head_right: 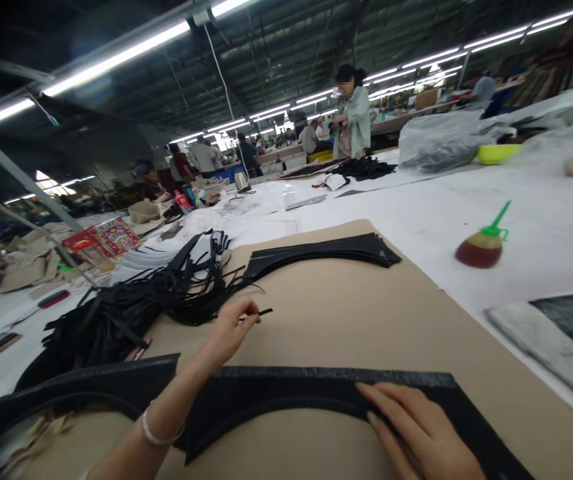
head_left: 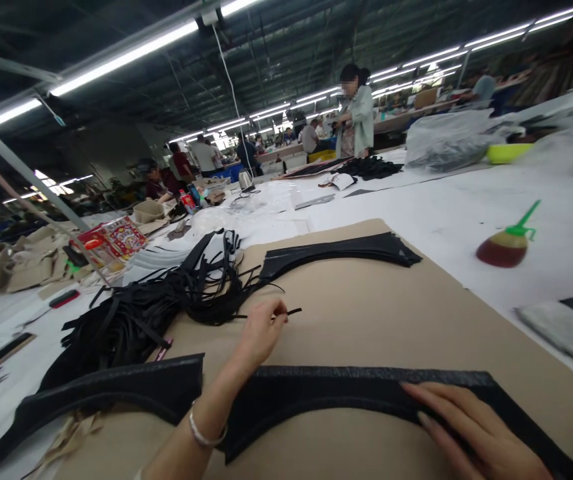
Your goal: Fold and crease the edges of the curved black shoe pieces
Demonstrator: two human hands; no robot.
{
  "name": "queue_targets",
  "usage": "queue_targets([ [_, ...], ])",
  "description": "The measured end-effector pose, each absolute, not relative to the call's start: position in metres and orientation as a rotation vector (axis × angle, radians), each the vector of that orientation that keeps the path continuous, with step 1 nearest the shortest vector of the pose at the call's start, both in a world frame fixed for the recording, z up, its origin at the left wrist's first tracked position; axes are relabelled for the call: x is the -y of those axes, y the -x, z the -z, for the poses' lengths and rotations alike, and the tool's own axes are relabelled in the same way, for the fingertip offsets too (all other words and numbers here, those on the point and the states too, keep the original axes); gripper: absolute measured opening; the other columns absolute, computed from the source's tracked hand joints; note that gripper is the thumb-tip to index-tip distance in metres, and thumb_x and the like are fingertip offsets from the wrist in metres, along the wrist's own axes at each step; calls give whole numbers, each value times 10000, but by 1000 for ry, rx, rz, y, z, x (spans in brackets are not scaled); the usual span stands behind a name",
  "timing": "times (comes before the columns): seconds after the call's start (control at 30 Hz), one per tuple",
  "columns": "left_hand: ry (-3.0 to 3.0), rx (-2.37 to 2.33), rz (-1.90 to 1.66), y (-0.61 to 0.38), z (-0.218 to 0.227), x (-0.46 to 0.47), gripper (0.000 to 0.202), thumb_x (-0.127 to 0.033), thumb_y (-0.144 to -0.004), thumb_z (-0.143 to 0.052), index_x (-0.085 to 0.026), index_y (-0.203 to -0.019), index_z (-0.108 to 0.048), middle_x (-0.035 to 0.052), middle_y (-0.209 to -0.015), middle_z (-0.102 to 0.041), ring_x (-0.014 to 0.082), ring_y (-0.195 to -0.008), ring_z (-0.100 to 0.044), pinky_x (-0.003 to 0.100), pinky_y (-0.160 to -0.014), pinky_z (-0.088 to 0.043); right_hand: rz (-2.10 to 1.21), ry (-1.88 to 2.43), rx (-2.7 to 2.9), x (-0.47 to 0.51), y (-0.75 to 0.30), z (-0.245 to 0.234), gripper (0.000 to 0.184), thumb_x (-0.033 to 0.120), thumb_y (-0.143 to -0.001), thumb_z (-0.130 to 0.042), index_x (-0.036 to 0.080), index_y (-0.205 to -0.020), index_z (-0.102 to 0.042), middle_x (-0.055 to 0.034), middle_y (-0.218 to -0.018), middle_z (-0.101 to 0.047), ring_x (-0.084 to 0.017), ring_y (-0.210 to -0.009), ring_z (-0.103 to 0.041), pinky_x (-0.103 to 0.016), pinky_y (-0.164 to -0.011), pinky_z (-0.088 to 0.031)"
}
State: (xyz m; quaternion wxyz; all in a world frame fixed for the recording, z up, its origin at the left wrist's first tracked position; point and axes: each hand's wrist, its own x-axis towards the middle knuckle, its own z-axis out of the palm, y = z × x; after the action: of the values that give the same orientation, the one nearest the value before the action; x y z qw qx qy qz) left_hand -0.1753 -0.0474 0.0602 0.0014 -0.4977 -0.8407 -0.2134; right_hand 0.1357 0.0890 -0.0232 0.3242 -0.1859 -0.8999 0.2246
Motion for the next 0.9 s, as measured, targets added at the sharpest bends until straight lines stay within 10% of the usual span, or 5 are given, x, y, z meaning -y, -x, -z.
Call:
queue_targets([
  [0.2,1977,2225,830,69,-55,53,228,-137,-952,-354,-204,-853,-548,12,-783,-599,165,-766,-536,312,-806,-398,-1978,763,1812,-57,-74,-42,588,674,-841,-496,166,-1124,-587,-23,-700,-629,-160,-572,-605,-273,-558,-497],
  [0.33,1956,2046,912,46,-45,59,234,-137,-962,-341,-197,-863,-544,11,-748,-556,166,-713,-502,321,-778,-386,-2023,744,1754,-52,-70,-47,516,663,-768,-617,150,-731,-573,-9,-647,-585,-116,-540,-560,-240,-551,-459],
  [0.67,1927,1866,884,51,-56,61,252,-99,-947,-374,-195,-980,-605,16,-769,-599,140,-711,-548,339,-876,-395,-2376,678,1640,-51,-76,-64,503,640,-767,-644,149,-756,-535,14,-633,-545,-84,-499,-501,-215,-505,-427],
  [0.9,2081,2502,1366,58,-77,70,128,-289,-928,-533,-243,-1025,-602,5,-930,-664,164,-898,-579,266,-797,-430,-1849,554,2125,-63,-86,-81,289,453,-875,-587,168,-834,-612,17,-669,-546,-106,-619,-511,-225,-595,-403],
])
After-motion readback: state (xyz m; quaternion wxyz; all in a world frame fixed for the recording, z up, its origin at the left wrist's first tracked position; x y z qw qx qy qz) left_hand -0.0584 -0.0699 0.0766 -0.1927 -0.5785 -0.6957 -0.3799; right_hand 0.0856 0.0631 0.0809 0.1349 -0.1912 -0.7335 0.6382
